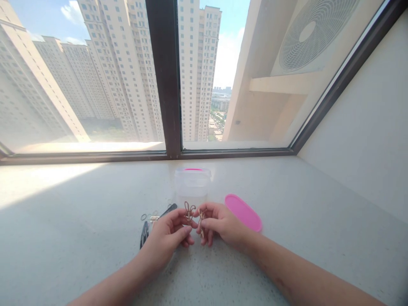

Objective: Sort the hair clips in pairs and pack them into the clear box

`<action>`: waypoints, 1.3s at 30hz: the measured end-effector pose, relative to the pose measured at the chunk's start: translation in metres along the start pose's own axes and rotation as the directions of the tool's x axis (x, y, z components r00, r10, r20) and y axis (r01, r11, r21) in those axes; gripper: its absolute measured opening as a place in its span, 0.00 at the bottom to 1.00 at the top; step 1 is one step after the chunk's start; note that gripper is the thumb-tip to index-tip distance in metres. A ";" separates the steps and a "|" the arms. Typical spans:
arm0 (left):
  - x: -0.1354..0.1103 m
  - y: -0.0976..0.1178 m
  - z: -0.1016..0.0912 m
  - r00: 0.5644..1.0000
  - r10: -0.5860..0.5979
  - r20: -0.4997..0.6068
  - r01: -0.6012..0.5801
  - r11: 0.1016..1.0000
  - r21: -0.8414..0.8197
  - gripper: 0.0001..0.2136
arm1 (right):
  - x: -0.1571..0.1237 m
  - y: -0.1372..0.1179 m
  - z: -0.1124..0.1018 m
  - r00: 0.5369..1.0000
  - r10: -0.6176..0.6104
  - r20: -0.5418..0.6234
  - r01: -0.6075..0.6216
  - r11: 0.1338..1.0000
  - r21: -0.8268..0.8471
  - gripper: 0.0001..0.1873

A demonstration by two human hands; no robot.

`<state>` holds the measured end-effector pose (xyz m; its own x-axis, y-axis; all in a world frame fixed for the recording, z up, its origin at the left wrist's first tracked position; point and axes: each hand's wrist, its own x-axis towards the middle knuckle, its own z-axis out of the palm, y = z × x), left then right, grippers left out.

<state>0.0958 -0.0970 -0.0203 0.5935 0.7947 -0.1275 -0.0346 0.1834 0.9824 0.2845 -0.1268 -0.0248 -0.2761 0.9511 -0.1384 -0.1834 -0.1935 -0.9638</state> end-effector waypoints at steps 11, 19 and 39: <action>0.001 -0.001 -0.001 1.000 -0.001 0.017 0.001 1.000 0.000 0.14 | 0.000 0.000 0.000 1.000 0.000 0.004 0.000 1.000 0.015 0.11; -0.001 0.004 -0.001 0.998 -0.023 0.055 0.023 1.000 -0.012 0.11 | 0.000 0.001 -0.002 0.999 0.018 0.042 -0.020 0.998 0.056 0.11; -0.002 0.003 -0.002 0.999 -0.035 -0.007 0.035 0.999 -0.001 0.13 | -0.001 -0.001 -0.003 0.998 0.051 -0.025 -0.049 0.995 0.092 0.17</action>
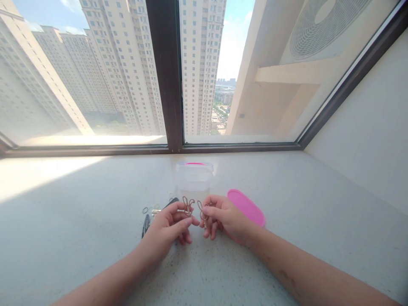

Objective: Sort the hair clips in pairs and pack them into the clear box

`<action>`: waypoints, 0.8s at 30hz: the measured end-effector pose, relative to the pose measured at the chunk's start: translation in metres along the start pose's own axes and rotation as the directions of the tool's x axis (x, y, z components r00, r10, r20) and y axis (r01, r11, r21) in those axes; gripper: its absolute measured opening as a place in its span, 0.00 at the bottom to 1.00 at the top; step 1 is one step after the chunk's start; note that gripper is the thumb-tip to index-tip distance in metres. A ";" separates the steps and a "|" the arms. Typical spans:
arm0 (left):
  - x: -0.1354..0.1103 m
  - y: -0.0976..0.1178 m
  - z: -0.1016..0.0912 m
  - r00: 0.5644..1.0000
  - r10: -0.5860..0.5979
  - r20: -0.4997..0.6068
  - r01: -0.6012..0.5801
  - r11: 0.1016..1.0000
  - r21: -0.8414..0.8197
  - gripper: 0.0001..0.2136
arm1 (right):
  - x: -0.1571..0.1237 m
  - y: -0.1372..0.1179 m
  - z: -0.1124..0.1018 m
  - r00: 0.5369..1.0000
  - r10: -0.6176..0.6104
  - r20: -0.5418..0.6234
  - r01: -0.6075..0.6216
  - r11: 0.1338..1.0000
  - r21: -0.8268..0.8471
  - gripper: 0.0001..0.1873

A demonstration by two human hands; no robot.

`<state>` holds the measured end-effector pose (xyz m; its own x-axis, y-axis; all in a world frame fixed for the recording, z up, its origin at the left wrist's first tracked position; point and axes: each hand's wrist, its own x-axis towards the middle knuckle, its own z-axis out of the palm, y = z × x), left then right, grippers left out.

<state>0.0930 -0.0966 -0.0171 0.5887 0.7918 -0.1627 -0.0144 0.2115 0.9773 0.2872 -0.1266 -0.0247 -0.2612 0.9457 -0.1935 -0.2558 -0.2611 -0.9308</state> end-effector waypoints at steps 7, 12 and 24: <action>-0.001 0.001 0.000 1.000 0.002 0.005 -0.002 1.000 -0.021 0.12 | -0.001 0.002 0.000 1.000 -0.008 0.011 0.008 1.000 -0.021 0.16; -0.002 0.006 0.001 1.000 -0.004 0.005 0.005 1.000 -0.014 0.10 | -0.002 0.002 -0.001 0.999 -0.009 0.037 0.010 0.999 -0.036 0.16; -0.004 0.007 0.001 0.998 -0.052 -0.046 0.050 0.998 -0.043 0.08 | -0.002 0.000 -0.002 0.998 -0.003 0.063 0.008 0.997 -0.074 0.13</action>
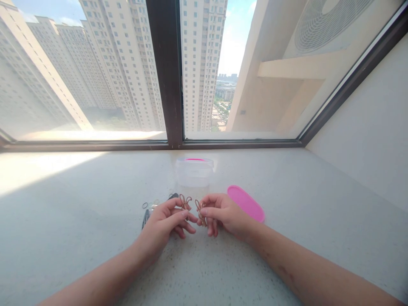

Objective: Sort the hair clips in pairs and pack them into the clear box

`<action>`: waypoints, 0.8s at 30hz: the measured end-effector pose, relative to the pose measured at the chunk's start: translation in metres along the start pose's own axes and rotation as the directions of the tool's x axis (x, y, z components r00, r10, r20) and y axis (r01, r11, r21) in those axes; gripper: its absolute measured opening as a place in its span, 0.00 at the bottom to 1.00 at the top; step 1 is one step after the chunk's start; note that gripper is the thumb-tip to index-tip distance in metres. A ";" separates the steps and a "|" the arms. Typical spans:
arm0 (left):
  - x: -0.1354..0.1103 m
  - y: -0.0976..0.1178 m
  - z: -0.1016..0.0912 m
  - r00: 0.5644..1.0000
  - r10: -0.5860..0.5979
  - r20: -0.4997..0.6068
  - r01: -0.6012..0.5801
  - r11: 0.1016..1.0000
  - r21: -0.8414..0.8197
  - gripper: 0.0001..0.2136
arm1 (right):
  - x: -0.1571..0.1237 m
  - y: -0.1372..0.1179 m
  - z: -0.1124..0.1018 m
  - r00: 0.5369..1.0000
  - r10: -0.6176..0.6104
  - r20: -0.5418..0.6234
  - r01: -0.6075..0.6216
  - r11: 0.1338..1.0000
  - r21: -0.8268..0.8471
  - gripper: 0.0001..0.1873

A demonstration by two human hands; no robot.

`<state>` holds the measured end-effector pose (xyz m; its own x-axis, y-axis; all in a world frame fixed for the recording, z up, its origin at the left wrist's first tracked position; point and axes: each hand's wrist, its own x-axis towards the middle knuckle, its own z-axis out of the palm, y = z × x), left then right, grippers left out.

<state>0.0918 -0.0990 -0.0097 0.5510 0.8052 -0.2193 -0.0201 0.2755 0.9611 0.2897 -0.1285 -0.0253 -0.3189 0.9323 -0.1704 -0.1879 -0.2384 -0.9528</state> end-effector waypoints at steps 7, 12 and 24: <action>0.002 -0.001 -0.001 1.000 0.009 0.008 -0.009 1.000 -0.021 0.08 | -0.001 -0.002 0.002 1.000 0.030 -0.004 -0.030 1.000 0.004 0.13; 0.000 0.001 0.001 1.000 0.000 -0.007 0.000 1.000 -0.004 0.08 | -0.001 -0.003 0.003 0.999 0.034 -0.008 -0.034 0.999 -0.005 0.11; -0.001 0.003 0.003 1.000 0.004 -0.029 -0.002 0.997 0.073 0.08 | -0.001 -0.003 0.003 0.999 0.039 -0.013 -0.039 0.999 0.009 0.13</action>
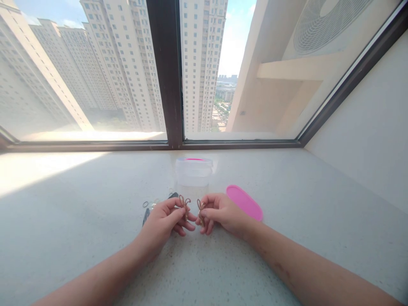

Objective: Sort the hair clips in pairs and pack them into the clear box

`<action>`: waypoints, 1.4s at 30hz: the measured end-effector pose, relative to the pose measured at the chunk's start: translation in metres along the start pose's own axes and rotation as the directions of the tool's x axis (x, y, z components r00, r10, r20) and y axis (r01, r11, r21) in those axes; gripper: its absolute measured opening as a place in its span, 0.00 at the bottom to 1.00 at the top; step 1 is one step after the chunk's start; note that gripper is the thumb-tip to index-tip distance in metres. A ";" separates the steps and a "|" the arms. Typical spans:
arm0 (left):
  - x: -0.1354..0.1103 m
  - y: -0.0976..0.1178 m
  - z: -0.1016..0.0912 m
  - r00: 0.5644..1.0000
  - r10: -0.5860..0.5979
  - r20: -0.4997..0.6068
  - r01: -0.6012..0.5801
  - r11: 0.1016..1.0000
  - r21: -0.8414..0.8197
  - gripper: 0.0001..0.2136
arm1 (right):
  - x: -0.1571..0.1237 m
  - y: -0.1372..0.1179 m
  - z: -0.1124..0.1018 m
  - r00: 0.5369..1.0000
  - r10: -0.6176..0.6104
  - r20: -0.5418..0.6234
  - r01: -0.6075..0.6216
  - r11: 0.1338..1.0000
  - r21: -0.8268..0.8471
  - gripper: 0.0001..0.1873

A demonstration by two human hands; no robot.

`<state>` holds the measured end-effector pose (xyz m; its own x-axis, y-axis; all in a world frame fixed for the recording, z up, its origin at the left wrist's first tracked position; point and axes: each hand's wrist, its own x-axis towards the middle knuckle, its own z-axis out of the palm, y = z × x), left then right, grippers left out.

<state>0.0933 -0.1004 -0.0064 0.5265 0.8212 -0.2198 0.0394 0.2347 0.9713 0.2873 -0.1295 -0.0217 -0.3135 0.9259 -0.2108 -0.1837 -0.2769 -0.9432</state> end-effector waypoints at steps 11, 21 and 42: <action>-0.001 0.003 0.002 0.997 -0.028 -0.068 0.029 0.999 0.013 0.08 | -0.002 0.000 -0.001 1.000 0.018 0.009 -0.018 1.000 0.005 0.12; 0.002 0.003 0.001 0.998 -0.019 -0.055 0.022 0.998 0.057 0.06 | -0.001 0.002 -0.001 1.000 -0.012 0.005 0.012 1.000 -0.001 0.08; 0.003 0.000 -0.002 0.997 -0.051 -0.057 0.048 0.998 -0.051 0.07 | 0.002 0.005 -0.002 0.996 -0.093 0.014 0.093 0.995 0.023 0.12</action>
<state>0.0928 -0.0969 -0.0076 0.4746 0.8366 -0.2736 0.0207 0.3002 0.9537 0.2878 -0.1289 -0.0274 -0.3077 0.9440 -0.1188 -0.2336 -0.1960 -0.9524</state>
